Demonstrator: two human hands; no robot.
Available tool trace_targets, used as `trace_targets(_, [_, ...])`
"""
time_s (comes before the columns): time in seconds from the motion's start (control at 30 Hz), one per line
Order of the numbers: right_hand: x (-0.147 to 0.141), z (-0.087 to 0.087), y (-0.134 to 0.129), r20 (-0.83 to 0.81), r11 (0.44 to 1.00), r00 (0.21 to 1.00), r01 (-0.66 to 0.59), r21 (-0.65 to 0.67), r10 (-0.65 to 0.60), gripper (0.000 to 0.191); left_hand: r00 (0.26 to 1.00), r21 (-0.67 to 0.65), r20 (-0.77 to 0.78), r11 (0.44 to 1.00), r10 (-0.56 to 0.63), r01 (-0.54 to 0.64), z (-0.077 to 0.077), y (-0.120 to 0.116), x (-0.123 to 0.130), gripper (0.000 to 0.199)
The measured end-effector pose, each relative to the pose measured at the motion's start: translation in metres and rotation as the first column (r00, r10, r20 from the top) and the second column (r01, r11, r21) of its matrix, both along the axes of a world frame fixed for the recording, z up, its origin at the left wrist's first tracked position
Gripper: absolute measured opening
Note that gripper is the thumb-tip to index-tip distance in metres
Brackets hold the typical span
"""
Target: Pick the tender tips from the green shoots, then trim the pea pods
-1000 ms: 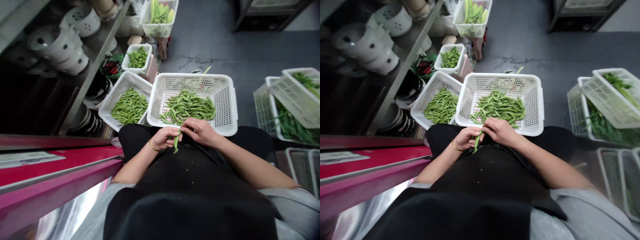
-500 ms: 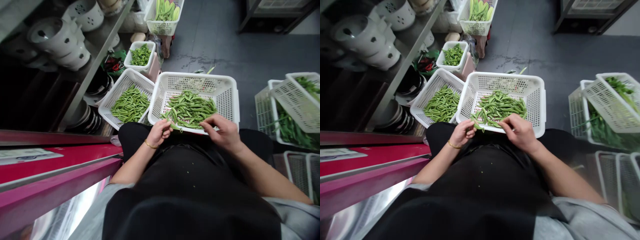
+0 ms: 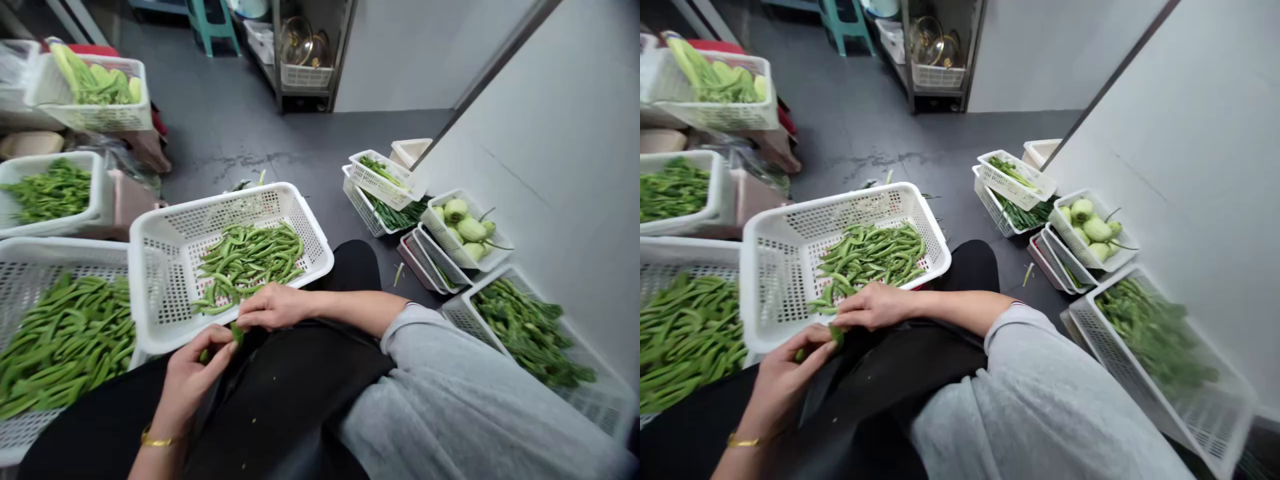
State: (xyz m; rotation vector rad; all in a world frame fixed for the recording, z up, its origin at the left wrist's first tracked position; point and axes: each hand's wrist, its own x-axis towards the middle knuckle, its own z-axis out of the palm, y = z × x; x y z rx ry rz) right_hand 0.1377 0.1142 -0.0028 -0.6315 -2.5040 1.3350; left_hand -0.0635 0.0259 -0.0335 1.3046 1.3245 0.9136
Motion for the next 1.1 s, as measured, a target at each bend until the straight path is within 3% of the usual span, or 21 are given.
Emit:
trace_targets(0.1, [-0.004,0.003,-0.007,-0.035,0.998,0.998,0.047,0.05,-0.045,0.024,0.998,-0.071,0.052,0.997,0.035,-0.031,0.0,-0.004,0.016,0.027])
trace_targets(0.23, [-0.001,-0.005,-0.005,-0.056,0.989,0.998,0.028,0.148,-0.02,0.023,0.956,-0.183,0.215,0.97,0.2,-0.162,0.0,-0.004,0.016,0.032])
trace_targets(0.33, [0.021,-0.011,0.0,-0.046,0.985,0.996,0.077,0.152,-0.071,0.023,0.833,-0.217,0.366,0.908,0.415,-0.357,-0.003,0.005,-0.005,0.026])
trace_targets(0.43, [0.046,-0.01,-0.004,0.075,0.989,0.996,0.045,0.141,-0.056,0.023,0.706,-0.229,0.489,0.857,0.512,-0.462,-0.004,0.012,-0.028,0.02])
trace_targets(0.5, [0.056,-0.008,-0.007,0.229,0.991,0.973,-0.052,0.121,0.023,0.023,0.654,-0.247,0.566,0.86,0.502,-0.447,-0.004,0.014,-0.038,0.019])
trace_targets(0.57, [0.058,-0.005,-0.002,0.404,0.981,0.911,-0.151,0.124,0.089,0.029,0.603,-0.298,0.66,0.893,0.449,-0.339,-0.006,0.016,-0.044,0.022])
trace_targets(0.63, [0.051,-0.004,0.013,0.495,0.976,0.866,-0.158,0.151,0.064,0.029,0.588,-0.35,0.692,0.907,0.42,-0.235,-0.01,0.019,-0.046,0.017])
trace_targets(0.7, [0.034,-0.008,0.032,0.522,0.961,0.851,-0.099,0.259,-0.053,0.034,0.583,-0.377,0.714,0.915,0.388,-0.146,-0.013,0.021,-0.042,0.016])
trace_targets(0.8, [-0.002,-0.031,0.061,0.542,0.882,0.801,-0.037,0.469,-0.254,0.035,0.547,-0.359,0.769,0.931,0.331,-0.059,-0.012,0.024,-0.034,0.02])
trace_targets(0.87, [-0.027,-0.056,0.077,0.637,0.867,0.732,-0.13,0.48,-0.243,0.03,0.529,-0.344,0.79,0.938,0.309,-0.034,-0.009,0.025,-0.029,0.018])
trace_targets(0.93, [-0.045,-0.077,0.087,0.696,0.87,0.693,-0.211,0.445,-0.188,0.028,0.555,-0.348,0.774,0.937,0.304,-0.029,-0.007,0.026,-0.027,0.015])
trace_targets(1.0, [-0.055,-0.088,0.095,0.701,0.866,0.696,-0.246,0.435,-0.154,0.025,0.609,-0.365,0.73,0.93,0.31,-0.035,-0.008,0.026,-0.026,0.013])
trace_targets(1.1, [-0.052,-0.079,0.101,0.667,0.842,0.725,-0.246,0.48,-0.169,0.023,0.709,-0.397,0.62,0.914,0.336,-0.086,-0.014,0.026,-0.023,0.019])
